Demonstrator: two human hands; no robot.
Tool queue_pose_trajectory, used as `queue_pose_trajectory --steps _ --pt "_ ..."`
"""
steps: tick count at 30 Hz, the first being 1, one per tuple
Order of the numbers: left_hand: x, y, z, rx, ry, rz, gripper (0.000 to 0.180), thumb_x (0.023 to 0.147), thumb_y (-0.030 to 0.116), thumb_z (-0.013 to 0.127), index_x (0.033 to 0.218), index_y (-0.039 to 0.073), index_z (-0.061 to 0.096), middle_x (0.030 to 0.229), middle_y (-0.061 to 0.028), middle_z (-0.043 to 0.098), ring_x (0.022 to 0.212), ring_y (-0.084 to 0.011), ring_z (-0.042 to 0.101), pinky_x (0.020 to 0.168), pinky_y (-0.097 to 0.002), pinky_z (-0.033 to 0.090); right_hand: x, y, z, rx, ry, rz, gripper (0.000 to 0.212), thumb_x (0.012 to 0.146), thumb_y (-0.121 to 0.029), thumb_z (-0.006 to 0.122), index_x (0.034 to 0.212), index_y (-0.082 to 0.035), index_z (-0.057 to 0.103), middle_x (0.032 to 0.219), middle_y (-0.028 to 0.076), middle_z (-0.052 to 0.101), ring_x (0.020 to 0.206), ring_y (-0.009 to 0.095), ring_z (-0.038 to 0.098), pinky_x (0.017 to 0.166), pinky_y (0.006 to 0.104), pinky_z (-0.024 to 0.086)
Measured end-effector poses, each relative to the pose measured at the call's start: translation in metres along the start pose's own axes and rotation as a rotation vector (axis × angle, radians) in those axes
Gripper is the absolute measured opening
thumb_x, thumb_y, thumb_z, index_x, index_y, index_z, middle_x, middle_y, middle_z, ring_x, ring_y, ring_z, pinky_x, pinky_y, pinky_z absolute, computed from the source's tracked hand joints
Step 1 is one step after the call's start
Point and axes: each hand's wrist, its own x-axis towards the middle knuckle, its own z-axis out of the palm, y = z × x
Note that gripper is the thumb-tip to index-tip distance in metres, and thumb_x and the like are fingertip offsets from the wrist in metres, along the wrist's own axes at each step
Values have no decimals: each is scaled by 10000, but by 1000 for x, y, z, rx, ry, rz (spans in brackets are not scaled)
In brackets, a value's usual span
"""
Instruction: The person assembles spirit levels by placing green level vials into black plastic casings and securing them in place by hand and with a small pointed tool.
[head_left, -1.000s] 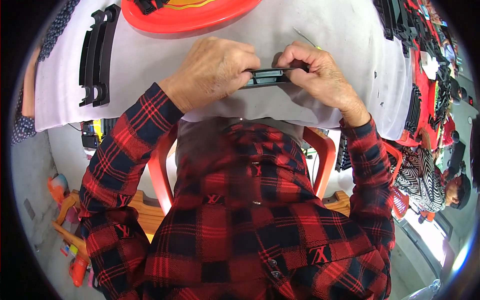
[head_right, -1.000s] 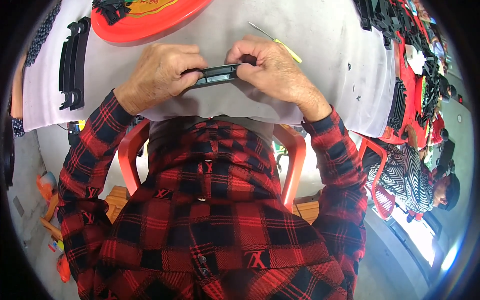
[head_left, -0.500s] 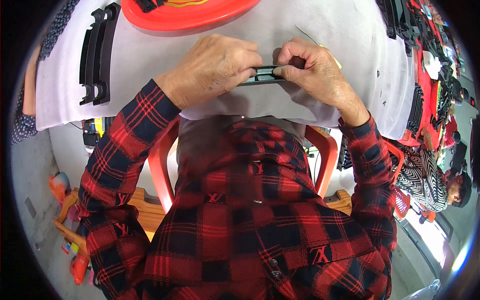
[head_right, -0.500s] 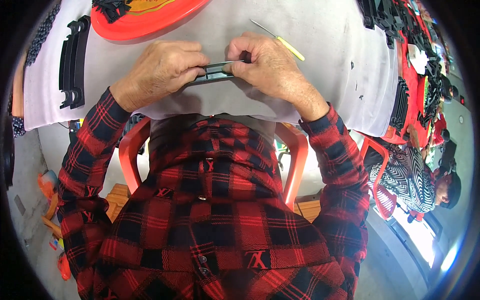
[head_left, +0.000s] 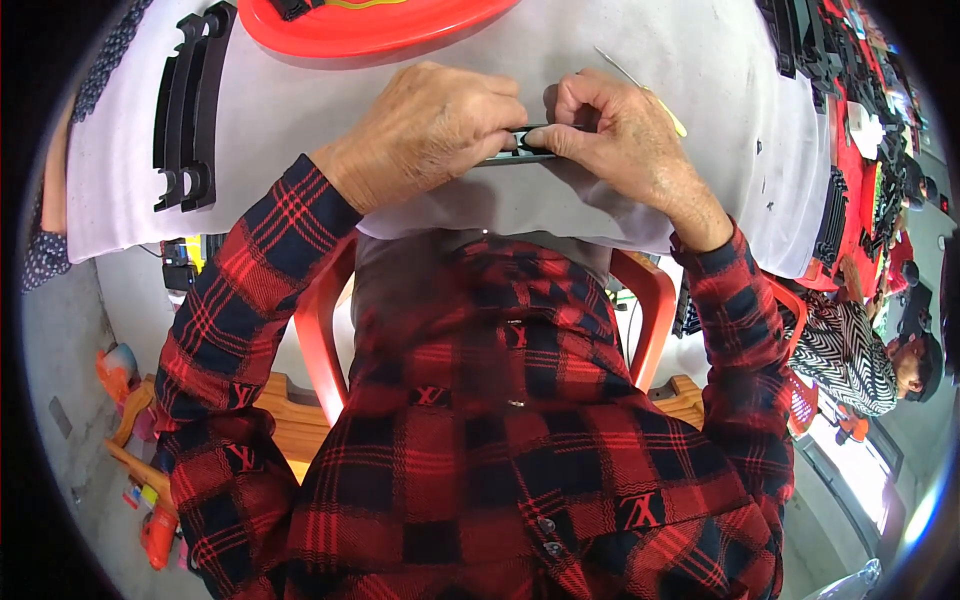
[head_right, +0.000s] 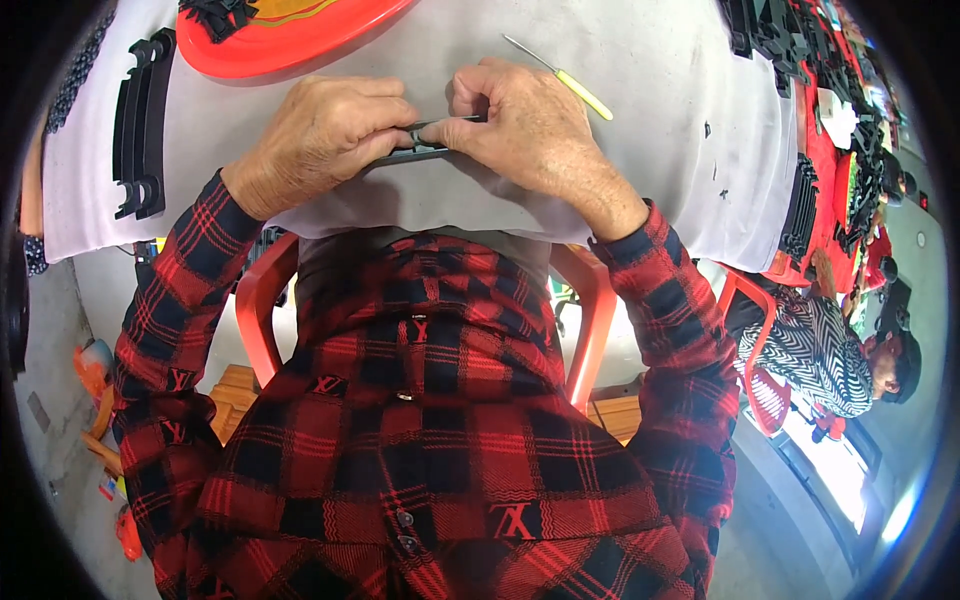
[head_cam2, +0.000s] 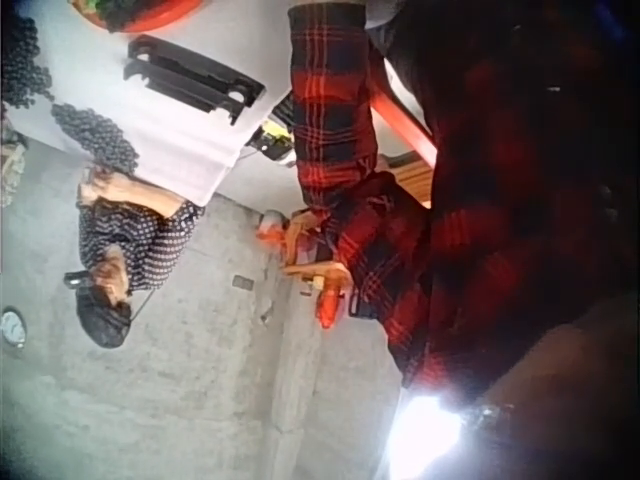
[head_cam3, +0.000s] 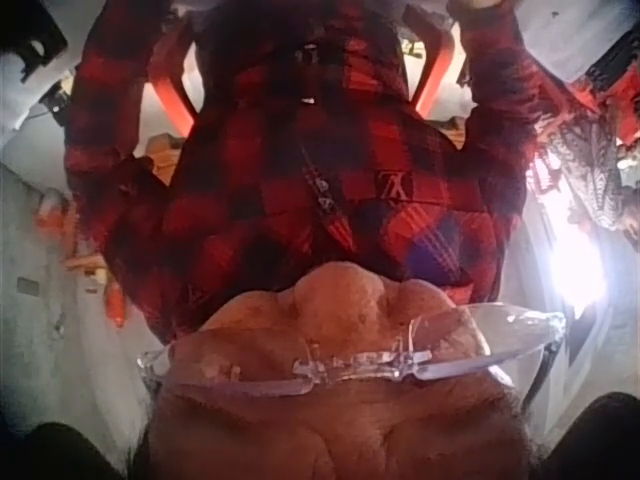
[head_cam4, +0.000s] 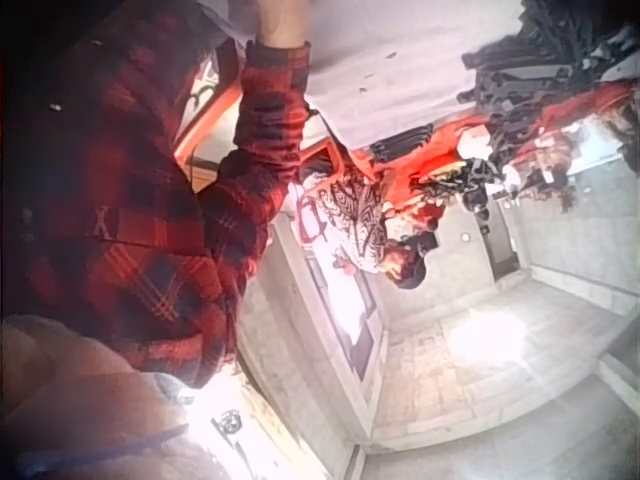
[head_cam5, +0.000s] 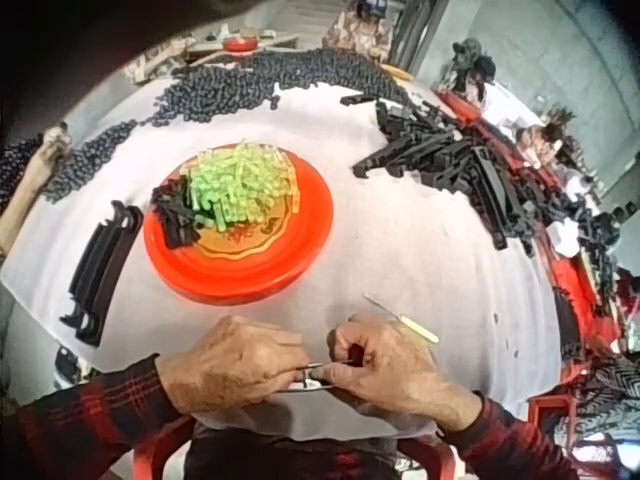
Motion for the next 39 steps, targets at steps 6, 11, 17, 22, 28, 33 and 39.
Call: queue_pose_trajectory --steps 6,11,17,22,28,33,39 --pt "-2 1 -1 27 28 -11 126 798 130 721 898 57 696 751 -76 549 692 -281 595 578 -398 458 1 0 -1 43 -5 40 325 750 -315 817 679 -78 606 628 31 598 539 202 562 530 363 437" --pt "-1 2 -1 28 36 22 113 799 110 712 896 55 694 749 -72 555 683 -278 596 576 -394 465 0 5 -2 84 -10 14 283 756 -267 805 681 -69 616 621 36 607 548 188 593 535 355 458" --pt "-2 3 -4 20 -21 -18 131 800 79 697 925 43 683 779 -86 559 712 -287 602 599 -397 472 0 12 1 170 3 -29 249 760 -213 795 696 -50 617 655 49 622 557 191 613 546 346 475" --pt "-3 4 -4 35 -32 -8 140 805 81 695 937 37 676 789 -93 558 726 -298 600 614 -403 472 -2 11 -3 219 -17 -17 228 757 -187 794 713 -43 623 676 57 630 579 194 615 558 346 476" --pt "6 10 -1 -55 -37 -72 151 844 88 673 977 17 674 785 -98 547 716 -306 584 633 -414 453 -3 15 -1 147 28 -77 207 753 -187 791 737 -53 634 714 51 621 582 197 582 561 356 461" --pt "20 13 6 -148 -50 -136 178 855 99 662 1007 9 688 789 -103 545 703 -295 573 641 -393 442 -3 17 3 109 55 -118 199 766 -184 781 759 -56 629 713 52 612 585 204 580 559 363 452" --pt "26 10 10 -239 -69 -175 149 849 86 671 968 1 699 790 -92 567 689 -242 573 627 -362 438 -3 16 -4 174 -33 -69 188 803 -164 752 790 -37 613 690 75 578 605 192 554 576 360 448"
